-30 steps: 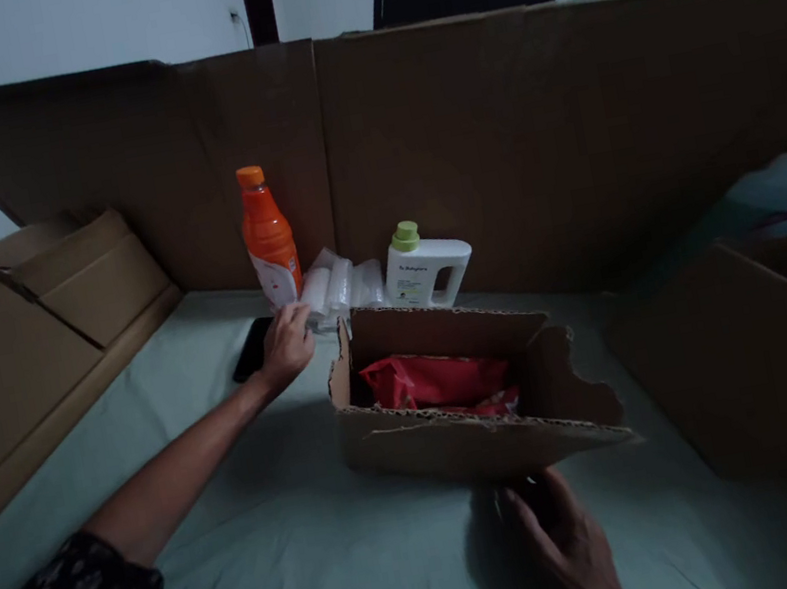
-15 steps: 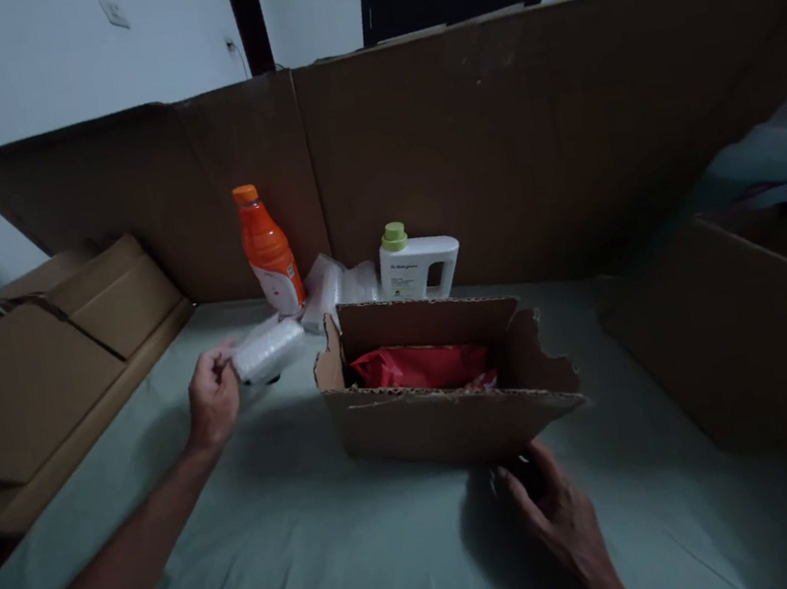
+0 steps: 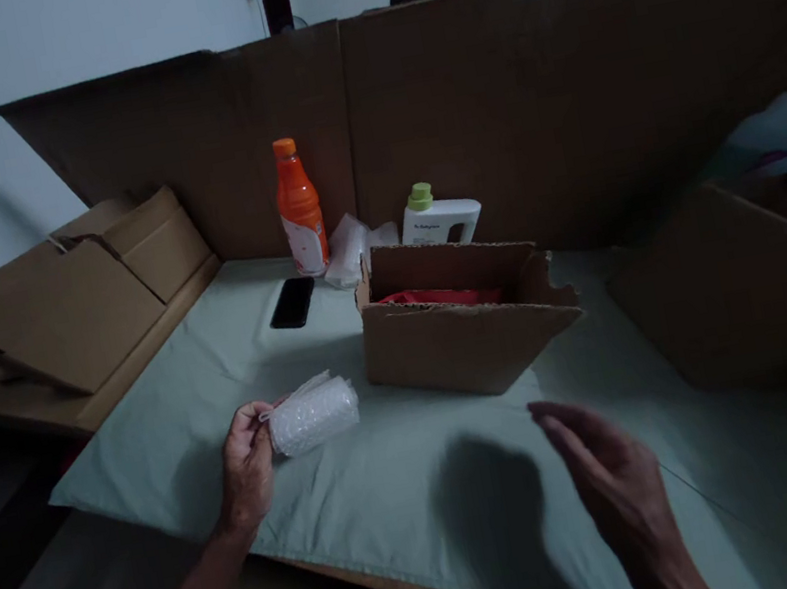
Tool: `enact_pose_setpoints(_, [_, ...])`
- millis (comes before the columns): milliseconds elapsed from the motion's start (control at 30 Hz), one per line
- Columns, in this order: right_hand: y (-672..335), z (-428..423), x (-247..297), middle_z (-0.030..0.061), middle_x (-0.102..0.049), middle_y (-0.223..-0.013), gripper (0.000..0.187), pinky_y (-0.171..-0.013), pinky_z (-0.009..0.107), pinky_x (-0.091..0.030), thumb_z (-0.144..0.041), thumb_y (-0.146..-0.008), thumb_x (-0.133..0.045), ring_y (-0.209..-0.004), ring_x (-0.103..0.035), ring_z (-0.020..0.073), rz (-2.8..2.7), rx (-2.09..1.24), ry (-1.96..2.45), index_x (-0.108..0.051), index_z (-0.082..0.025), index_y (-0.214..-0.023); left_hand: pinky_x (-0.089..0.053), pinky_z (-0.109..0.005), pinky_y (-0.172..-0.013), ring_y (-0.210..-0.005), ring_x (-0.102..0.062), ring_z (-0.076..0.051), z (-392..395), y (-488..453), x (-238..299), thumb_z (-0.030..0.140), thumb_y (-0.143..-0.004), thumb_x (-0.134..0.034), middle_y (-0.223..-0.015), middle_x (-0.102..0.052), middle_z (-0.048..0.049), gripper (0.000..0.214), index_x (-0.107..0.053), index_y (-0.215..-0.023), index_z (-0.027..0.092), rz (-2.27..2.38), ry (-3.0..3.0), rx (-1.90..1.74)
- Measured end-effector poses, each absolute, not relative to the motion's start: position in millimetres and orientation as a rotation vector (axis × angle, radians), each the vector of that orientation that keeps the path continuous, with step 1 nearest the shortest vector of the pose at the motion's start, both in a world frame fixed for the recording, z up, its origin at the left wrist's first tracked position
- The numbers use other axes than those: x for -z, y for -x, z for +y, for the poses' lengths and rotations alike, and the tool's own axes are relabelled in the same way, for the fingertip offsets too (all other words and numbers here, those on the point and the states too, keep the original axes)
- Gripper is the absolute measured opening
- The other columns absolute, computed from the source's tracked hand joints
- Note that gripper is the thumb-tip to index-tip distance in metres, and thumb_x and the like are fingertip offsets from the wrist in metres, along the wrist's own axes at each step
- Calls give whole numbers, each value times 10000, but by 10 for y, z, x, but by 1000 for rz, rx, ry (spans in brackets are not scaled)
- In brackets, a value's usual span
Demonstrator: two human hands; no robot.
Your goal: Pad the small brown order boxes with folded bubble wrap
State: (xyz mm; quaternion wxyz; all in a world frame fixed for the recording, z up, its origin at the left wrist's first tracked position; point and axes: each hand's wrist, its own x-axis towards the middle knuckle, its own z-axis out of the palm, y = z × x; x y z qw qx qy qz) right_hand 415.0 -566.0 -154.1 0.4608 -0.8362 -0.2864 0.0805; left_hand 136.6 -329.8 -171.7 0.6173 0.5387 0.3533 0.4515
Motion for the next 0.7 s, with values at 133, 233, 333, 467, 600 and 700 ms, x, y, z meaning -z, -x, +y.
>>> enact_pose_setpoints(133, [-3390,-5479,1520,118,-713,-1205,516,-785,375,-569,-544,-811,-672,-879,-693,236,-904,-559,1860,-689,-217,-1210,-514,-366,-939,-1054,-690,-241,-3519,-1420,1697,405,-824,-622,-1043,-744,-91,215,-520,-904,233,741,-1268,-940])
enact_pose_setpoints(233, [-2953,-5156,1638,99,-716,-1136,533,-785,346,-542,-543,-803,-691,-866,-652,216,-916,-771,1639,-681,-176,-1189,-479,-382,-989,-1113,-670,-250,-3696,-1492,1691,385,-870,-584,-1098,-742,-103,175,-543,-926,224,687,-1300,-879])
enact_pose_setpoints(333, [-2773,-5012,1756,30,-653,-751,457,-619,257,-460,-600,-819,-661,-690,-565,163,-751,-981,1495,-683,-144,-823,-477,-361,-979,-1103,-670,-243,-3713,-1512,1676,372,-875,-598,-1097,-738,-94,210,-585,-1002,204,706,-1224,-905])
enact_pose_setpoints(467, [-2784,-5213,1795,-9,-511,-617,466,-520,225,-341,-589,-781,-720,-571,-427,106,-570,-1073,1435,-601,-151,-674,-516,-332,-886,-953,-702,-216,-3464,-1434,1667,331,-775,-667,-945,-733,-38,307,-599,-1039,191,787,-953,-943])
enact_pose_setpoints(600, [-2842,-5574,1739,2,-508,-583,456,-492,240,-353,-589,-744,-746,-527,-418,112,-484,-1039,1461,-637,-153,-665,-524,-326,-850,-884,-700,-194,-3196,-1340,1712,291,-709,-702,-905,-717,-14,305,-579,-972,198,799,-808,-973])
enact_pose_setpoints(700, [-2872,-5805,1715,24,-567,-598,425,-496,256,-393,-570,-742,-752,-537,-476,138,-417,-928,1573,-683,-155,-678,-517,-312,-851,-875,-692,-176,-3078,-1316,1773,262,-692,-710,-927,-715,-8,285,-578,-936,199,799,-771,-977])
